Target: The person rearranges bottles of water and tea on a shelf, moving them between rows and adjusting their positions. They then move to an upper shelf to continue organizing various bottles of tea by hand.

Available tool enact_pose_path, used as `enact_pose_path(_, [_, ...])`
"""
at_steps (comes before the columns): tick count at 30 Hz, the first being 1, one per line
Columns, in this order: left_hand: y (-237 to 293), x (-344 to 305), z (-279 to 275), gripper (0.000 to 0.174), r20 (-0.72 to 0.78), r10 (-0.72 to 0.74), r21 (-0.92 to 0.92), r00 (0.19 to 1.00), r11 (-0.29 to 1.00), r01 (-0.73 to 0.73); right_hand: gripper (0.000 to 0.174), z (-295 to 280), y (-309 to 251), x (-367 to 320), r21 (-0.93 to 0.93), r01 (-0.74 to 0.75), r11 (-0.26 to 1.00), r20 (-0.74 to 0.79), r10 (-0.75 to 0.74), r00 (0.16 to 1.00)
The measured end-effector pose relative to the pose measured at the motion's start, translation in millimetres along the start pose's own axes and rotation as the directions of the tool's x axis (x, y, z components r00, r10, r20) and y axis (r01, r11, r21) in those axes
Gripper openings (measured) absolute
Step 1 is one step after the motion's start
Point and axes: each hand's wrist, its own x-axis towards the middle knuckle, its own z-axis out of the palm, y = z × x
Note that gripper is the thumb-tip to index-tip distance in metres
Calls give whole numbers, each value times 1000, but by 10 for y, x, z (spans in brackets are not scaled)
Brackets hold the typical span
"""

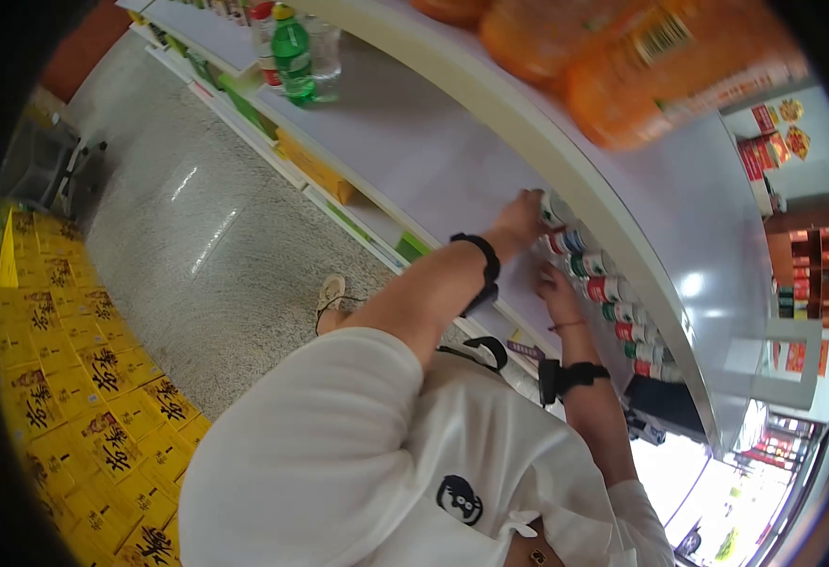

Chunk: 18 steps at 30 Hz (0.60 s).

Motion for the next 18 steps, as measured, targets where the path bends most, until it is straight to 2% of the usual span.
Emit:
enact_pose_path(3, [22,-52,-55,81,7,14,-17,1000,1000,-14,49,26,-234,-62,48,-27,999,-4,27,1000])
enact_pose_path(5, [-7,-102,-118,85,14,52,-17,999,999,-52,43,71,-412,-82,-135,-75,988,16,78,997])
enact_pose_path(6, [18,-166,-247,85,5,50,-22,999,999,-50,43,120,-498,-65,-143,-71,987,21,74,997])
enact_pose_path(8, [54,-347,-624,67,-26,-14,-106,1000,994,11,39,273,-679,-17,-39,-111,993,139,116,984])
enact_pose_path(9, [-46,-392,-779,67,-32,-22,-113,999,993,18,39,373,-797,25,-47,-112,993,147,118,982])
enact_pose_path(12, [-417,-560,-1443,58,-192,70,-100,979,991,-91,38,819,-1275,269,-66,-67,996,202,80,976])
enact_pose_path(14, [-631,-709,-2056,50,-326,82,-115,942,985,-126,35,1151,-1693,502,13,47,999,250,-49,967])
enact_pose_path(15, [-755,-769,-2353,47,-403,85,-115,911,983,-142,35,1324,-1887,640,18,103,994,253,-105,962])
enact_pose_path(17, [-972,-906,-2915,44,-563,-13,-88,826,995,-45,38,1679,-2308,948,20,189,982,266,-187,946])
enact_pose_path(18, [-1137,-917,-3156,45,-641,-13,-60,768,998,-34,41,1854,-2523,1084,19,214,977,274,-211,938])
